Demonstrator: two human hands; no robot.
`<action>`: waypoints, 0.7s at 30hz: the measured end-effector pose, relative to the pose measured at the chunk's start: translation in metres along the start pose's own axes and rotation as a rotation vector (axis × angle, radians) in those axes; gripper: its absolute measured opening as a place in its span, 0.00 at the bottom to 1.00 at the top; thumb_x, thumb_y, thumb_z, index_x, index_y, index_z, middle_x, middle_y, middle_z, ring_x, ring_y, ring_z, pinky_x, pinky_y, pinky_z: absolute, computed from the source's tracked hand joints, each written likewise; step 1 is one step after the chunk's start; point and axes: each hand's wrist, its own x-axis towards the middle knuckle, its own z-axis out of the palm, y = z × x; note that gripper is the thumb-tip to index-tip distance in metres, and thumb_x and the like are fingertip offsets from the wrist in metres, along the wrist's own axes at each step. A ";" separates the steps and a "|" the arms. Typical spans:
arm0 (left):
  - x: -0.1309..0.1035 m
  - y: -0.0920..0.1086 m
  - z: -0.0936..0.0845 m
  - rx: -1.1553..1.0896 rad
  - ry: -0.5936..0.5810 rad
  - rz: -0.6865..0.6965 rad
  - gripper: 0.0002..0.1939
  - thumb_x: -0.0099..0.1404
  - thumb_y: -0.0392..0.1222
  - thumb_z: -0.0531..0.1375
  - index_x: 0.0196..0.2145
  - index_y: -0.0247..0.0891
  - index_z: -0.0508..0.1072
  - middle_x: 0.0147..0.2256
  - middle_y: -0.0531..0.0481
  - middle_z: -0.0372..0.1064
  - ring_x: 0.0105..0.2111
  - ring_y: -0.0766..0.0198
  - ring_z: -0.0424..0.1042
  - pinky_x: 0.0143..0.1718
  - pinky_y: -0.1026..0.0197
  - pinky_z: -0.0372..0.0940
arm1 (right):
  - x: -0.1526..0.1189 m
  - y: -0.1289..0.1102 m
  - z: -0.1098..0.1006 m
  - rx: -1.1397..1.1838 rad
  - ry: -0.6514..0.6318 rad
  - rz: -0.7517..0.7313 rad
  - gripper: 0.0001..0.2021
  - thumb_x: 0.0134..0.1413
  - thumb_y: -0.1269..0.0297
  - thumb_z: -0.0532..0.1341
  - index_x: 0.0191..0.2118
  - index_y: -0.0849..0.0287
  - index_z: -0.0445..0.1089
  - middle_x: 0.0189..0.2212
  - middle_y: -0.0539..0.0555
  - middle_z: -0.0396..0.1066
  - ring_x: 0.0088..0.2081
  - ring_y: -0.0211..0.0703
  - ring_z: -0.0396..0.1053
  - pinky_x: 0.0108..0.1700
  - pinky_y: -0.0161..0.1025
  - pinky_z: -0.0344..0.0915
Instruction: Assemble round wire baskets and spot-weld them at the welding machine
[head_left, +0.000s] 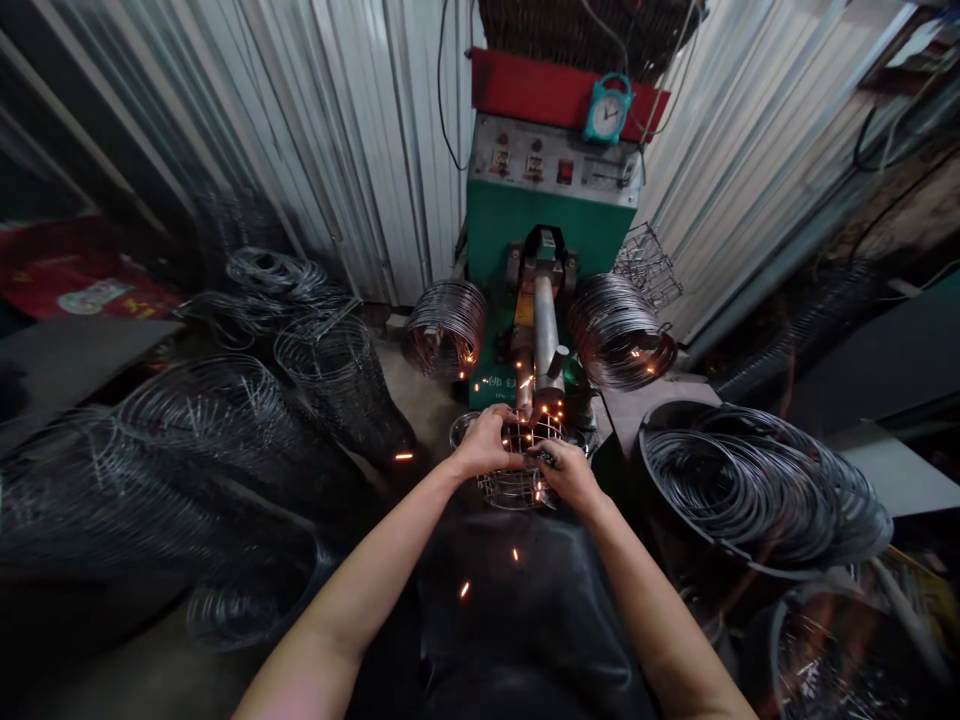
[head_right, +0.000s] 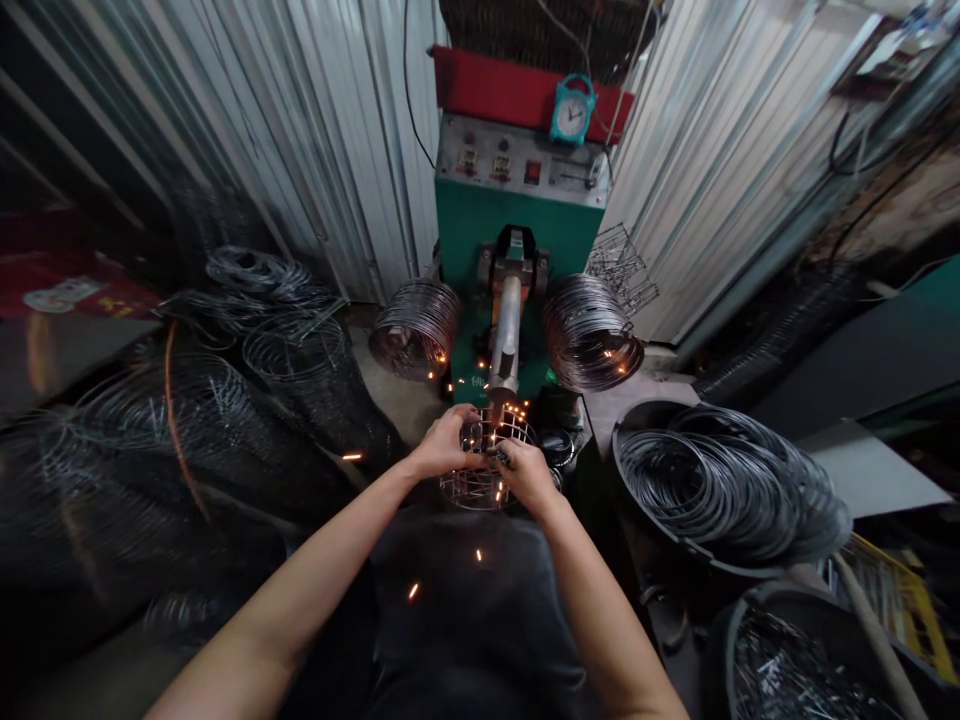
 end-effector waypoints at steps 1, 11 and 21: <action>0.001 0.000 0.000 0.009 -0.001 -0.012 0.33 0.38 0.46 0.69 0.44 0.38 0.66 0.50 0.44 0.61 0.51 0.50 0.63 0.53 0.50 0.59 | 0.000 0.001 0.001 -0.015 0.003 0.005 0.06 0.52 0.74 0.59 0.33 0.57 0.70 0.33 0.53 0.73 0.36 0.41 0.71 0.38 0.35 0.65; 0.009 0.001 0.004 0.066 0.058 -0.047 0.34 0.38 0.44 0.69 0.45 0.35 0.66 0.52 0.40 0.59 0.53 0.47 0.61 0.53 0.48 0.58 | 0.002 0.005 0.009 0.039 0.115 0.078 0.12 0.49 0.74 0.58 0.40 0.56 0.71 0.40 0.55 0.71 0.42 0.44 0.70 0.44 0.40 0.65; 0.026 -0.003 0.002 0.073 0.090 -0.123 0.35 0.39 0.46 0.70 0.44 0.36 0.64 0.50 0.41 0.60 0.52 0.48 0.61 0.52 0.48 0.58 | -0.085 0.036 0.033 0.647 0.375 0.745 0.18 0.47 0.57 0.57 0.42 0.62 0.65 0.32 0.56 0.72 0.31 0.44 0.70 0.32 0.40 0.67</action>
